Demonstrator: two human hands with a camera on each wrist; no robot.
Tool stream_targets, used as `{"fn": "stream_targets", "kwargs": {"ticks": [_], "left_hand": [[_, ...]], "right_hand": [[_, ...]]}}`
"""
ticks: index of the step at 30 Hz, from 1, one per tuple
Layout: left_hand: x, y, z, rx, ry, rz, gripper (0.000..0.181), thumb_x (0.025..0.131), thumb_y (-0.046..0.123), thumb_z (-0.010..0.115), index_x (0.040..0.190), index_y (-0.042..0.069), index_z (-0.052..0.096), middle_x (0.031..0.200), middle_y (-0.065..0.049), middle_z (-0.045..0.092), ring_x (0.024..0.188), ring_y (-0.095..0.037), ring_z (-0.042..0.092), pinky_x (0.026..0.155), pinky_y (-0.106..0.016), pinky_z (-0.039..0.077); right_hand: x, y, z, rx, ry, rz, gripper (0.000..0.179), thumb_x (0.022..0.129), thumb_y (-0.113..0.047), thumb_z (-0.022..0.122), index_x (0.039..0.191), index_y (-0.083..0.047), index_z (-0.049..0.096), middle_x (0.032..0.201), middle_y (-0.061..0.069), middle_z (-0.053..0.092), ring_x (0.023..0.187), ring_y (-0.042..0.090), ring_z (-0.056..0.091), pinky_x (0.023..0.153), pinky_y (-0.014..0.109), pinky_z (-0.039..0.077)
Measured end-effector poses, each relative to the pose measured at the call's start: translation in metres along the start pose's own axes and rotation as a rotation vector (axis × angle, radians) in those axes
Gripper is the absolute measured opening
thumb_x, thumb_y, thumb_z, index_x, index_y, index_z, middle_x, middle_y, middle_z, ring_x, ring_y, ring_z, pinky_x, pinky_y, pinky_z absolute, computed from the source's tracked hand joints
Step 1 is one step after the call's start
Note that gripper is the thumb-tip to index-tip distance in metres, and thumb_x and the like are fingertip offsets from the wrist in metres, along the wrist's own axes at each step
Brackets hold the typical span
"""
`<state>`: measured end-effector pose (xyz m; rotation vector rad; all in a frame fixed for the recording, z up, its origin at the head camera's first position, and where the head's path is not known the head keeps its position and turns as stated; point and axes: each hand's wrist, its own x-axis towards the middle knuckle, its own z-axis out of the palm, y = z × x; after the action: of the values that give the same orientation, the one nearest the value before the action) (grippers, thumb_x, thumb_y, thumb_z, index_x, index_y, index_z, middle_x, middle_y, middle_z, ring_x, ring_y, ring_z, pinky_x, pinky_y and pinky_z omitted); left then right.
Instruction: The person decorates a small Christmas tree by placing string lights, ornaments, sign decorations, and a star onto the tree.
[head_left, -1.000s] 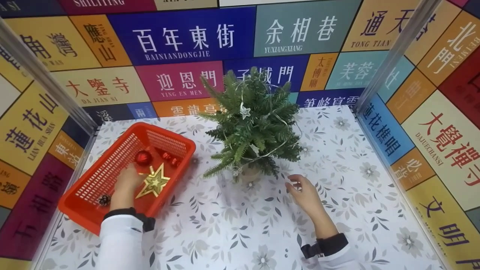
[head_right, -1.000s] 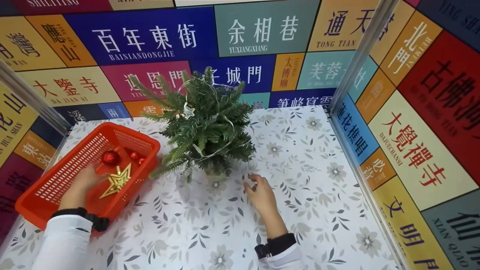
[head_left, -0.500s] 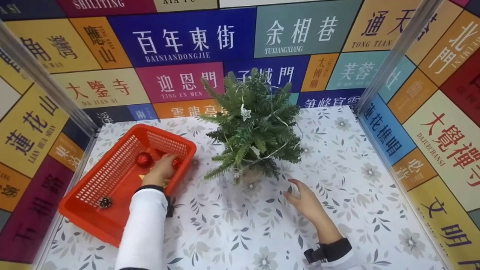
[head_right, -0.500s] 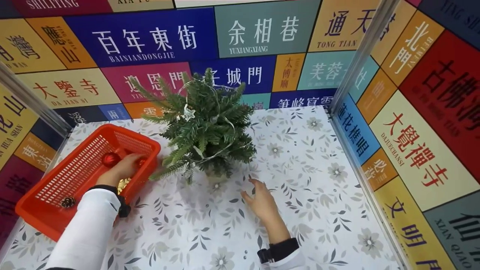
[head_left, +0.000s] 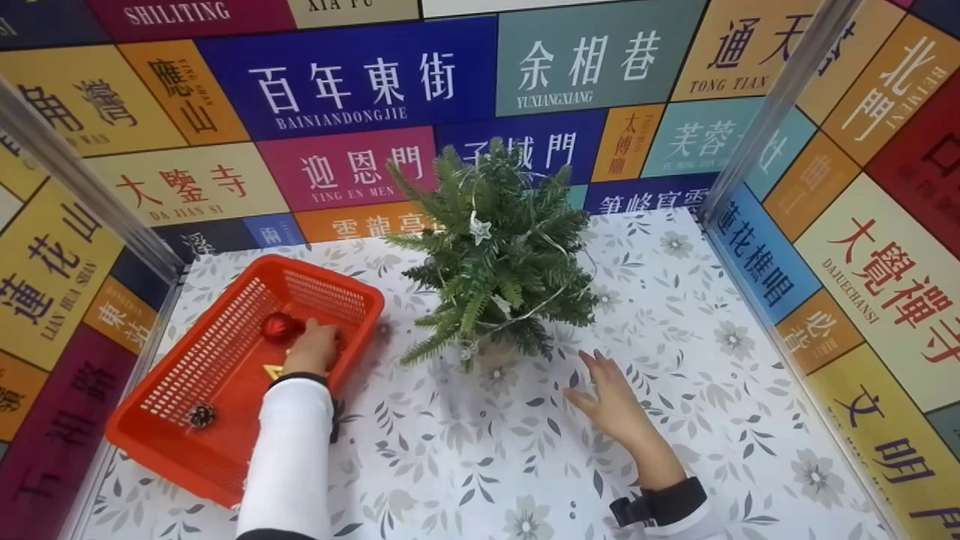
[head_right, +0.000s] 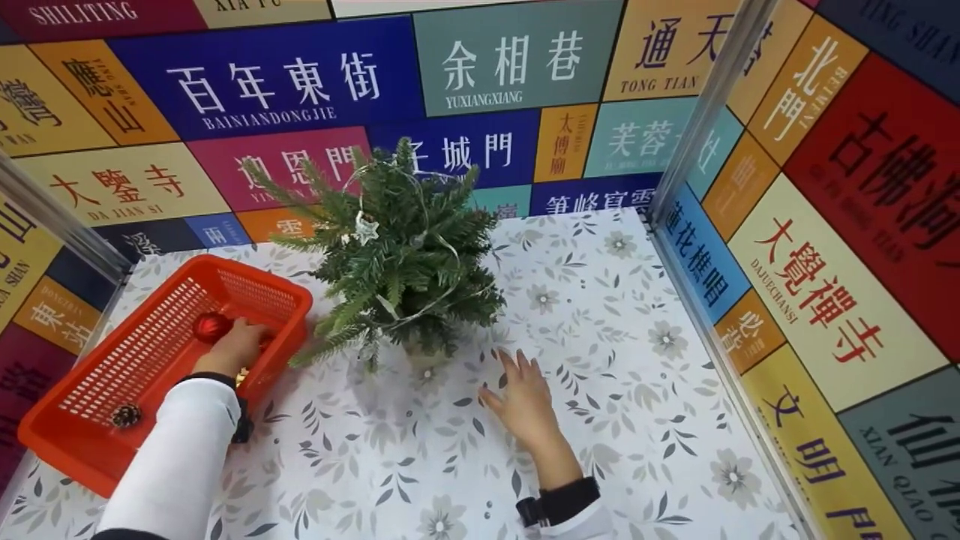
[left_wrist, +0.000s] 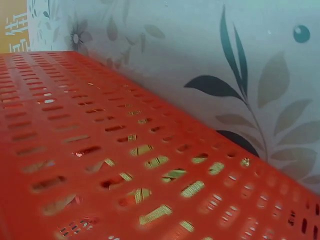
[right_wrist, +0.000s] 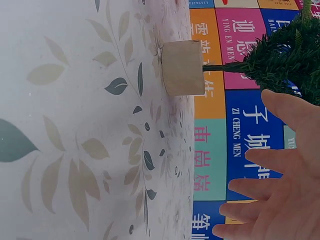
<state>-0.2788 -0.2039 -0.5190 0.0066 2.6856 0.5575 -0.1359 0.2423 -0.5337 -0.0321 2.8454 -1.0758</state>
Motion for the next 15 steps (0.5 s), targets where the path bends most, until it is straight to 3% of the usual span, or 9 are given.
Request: {"fn": "stream_targets", "kwargs": {"ticks": [3, 10, 15], "left_hand": [[0.003, -0.009, 0.001, 0.082, 0.080, 0.050, 0.029, 0.090, -0.005, 0.049, 0.115, 0.000, 0.060, 0.119, -0.034, 0.041, 0.101, -0.048, 0.057, 0.091, -0.058, 0.049], [-0.002, -0.014, -0.010, 0.064, 0.250, -0.087, 0.035, 0.096, 0.010, 0.052, 0.131, 0.007, 0.055, 0.122, -0.032, 0.053, 0.111, -0.049, 0.055, 0.089, -0.063, 0.049], [-0.015, -0.011, -0.023, 0.005, 0.412, -0.104, 0.041, 0.095, 0.017, 0.056, 0.135, 0.009, 0.053, 0.126, -0.032, 0.053, 0.118, -0.049, 0.047, 0.095, -0.062, 0.044]], "right_hand": [[-0.001, 0.001, -0.002, 0.000, 0.006, 0.001, 0.069, 0.093, -0.030, 0.062, 0.144, 0.007, 0.034, 0.151, 0.036, 0.022, 0.139, 0.056, 0.016, 0.113, 0.066, 0.016], [-0.001, 0.001, -0.008, 0.052, 0.079, 0.043, 0.062, 0.095, -0.024, 0.061, 0.144, 0.004, 0.036, 0.149, 0.033, 0.029, 0.139, 0.051, 0.025, 0.114, 0.063, 0.021], [-0.003, -0.003, -0.016, 0.111, 0.157, 0.121, 0.051, 0.098, -0.025, 0.056, 0.141, -0.002, 0.044, 0.145, 0.026, 0.042, 0.135, 0.044, 0.037, 0.113, 0.057, 0.029]]}}
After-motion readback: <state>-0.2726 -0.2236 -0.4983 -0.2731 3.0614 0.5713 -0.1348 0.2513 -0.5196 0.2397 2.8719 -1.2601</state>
